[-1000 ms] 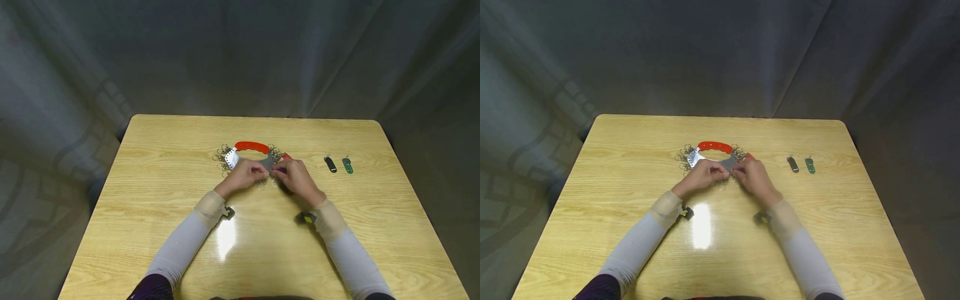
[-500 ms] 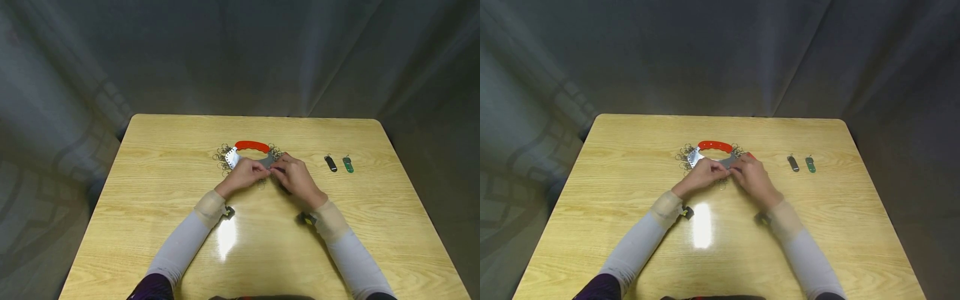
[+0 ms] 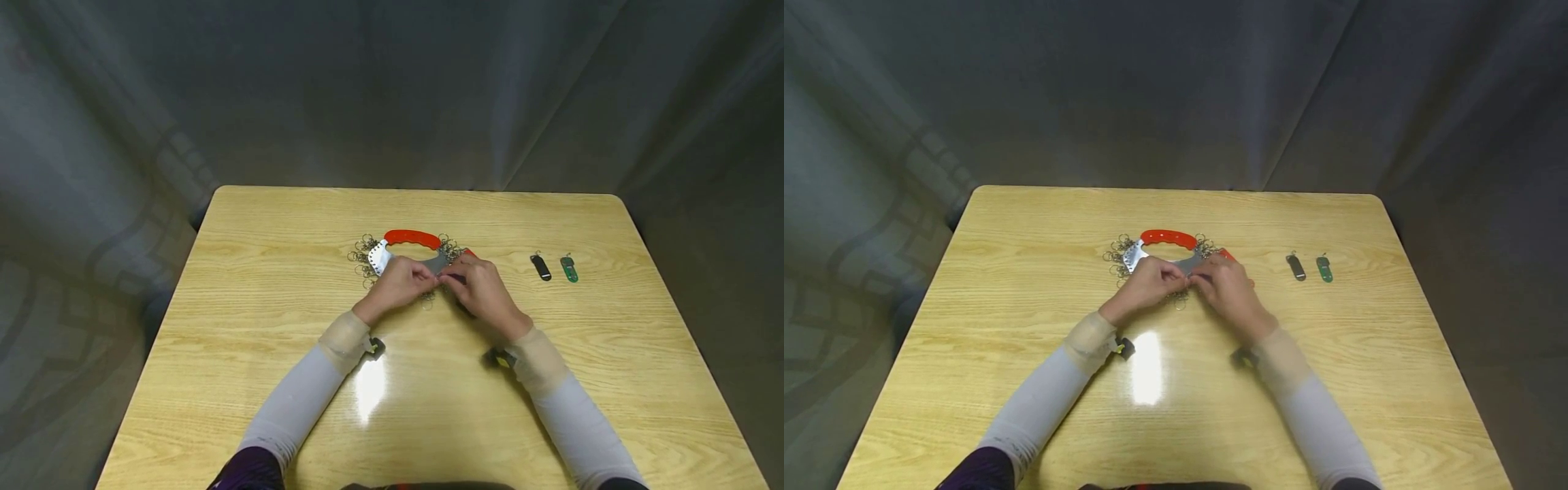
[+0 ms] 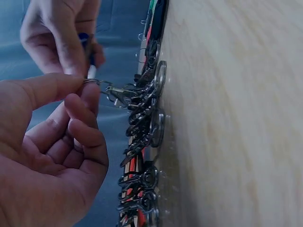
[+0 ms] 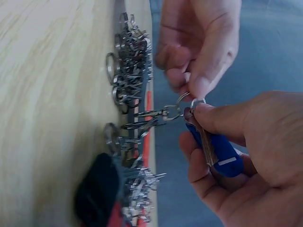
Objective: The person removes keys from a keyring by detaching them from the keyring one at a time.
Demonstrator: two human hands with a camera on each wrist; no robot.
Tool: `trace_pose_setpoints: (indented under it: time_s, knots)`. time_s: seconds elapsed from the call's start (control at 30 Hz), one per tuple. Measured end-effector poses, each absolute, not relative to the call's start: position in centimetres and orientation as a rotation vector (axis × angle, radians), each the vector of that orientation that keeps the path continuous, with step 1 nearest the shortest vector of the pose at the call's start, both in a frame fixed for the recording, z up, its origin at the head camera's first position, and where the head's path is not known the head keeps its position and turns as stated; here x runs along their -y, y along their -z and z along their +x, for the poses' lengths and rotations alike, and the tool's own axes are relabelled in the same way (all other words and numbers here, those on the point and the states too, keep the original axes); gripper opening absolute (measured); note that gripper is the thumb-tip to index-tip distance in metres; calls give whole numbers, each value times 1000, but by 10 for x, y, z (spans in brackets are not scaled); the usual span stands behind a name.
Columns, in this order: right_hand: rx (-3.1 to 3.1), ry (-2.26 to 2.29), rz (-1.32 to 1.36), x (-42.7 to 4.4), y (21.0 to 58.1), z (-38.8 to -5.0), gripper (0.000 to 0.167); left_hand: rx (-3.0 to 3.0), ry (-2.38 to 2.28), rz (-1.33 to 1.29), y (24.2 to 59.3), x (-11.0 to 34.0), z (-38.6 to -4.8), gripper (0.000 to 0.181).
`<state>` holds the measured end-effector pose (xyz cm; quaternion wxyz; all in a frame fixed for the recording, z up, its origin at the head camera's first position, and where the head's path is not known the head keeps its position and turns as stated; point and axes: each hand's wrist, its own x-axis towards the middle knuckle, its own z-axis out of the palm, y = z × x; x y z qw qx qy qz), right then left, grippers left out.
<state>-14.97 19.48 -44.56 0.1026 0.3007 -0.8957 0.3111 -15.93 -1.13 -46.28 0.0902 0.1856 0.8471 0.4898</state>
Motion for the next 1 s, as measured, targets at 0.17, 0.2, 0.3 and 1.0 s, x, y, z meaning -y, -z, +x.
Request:
trace_pose_setpoints:
  time_s: [0.17, 0.2, 0.3, 1.0]
  knots:
    - [2753, -891, 753, -202, 451, -156, 9, -2483, -1447, 577, 463, 11, -159, 8]
    - [2781, -899, 705, -204, 451, -157, 9, -2468, -1451, 580, 463, 12, -158, 8]
    - [2853, -979, 567, -211, 450, -159, 10, -2444, -1461, 588, 463, 13, -158, 7]
    - [2961, -1648, 104, -259, 437, -160, 25, -2455, -1402, 698, 465, 15, -161, 8]
